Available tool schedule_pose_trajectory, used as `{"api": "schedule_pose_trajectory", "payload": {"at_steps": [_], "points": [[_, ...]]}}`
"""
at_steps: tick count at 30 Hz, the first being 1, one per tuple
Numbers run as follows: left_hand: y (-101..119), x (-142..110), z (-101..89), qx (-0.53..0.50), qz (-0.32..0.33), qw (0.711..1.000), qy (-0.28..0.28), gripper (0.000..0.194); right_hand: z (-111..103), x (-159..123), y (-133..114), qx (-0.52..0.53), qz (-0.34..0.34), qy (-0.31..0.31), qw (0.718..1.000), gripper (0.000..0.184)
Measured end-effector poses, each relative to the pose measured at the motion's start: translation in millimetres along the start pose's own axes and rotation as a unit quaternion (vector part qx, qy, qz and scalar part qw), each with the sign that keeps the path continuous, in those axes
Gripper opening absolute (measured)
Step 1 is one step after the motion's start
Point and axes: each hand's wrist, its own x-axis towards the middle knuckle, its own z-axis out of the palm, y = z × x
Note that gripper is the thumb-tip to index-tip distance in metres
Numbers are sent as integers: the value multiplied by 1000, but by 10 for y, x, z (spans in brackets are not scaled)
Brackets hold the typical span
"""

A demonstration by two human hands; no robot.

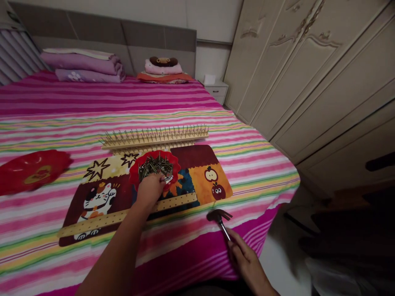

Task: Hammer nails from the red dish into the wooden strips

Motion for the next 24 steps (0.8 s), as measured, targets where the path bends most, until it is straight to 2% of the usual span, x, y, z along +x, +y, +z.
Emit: {"api": "schedule_pose_trajectory", "payload": {"at_steps": [5, 9, 12, 15, 19, 22, 24], "points": [[-37, -8, 15, -39, -1, 999, -1, 16, 39, 41, 52, 21, -1, 4, 1000, 46], [-70, -40, -39, -160, -27, 986, 31, 15, 50, 67, 116, 33, 6, 2, 999, 46], [-61, -75, -121, -285, -65, 956, 34, 15, 60, 77, 152, 37, 6, -2, 999, 46], [10, -163, -180, -410, -92, 907, 8, 21, 61, 75, 149, 29, 7, -7, 1000, 46], [162, -339, -111, -526, -94, 845, -37, 25, 50, 66, 89, 13, -8, -1, 1000, 45], [249, -442, 17, -544, -109, 829, -70, 27, 45, 63, 47, 6, -18, 1, 1000, 47], [285, -478, 89, -539, -115, 831, -80, 28, 46, 65, 37, -1, -24, 4, 1000, 46]]}}
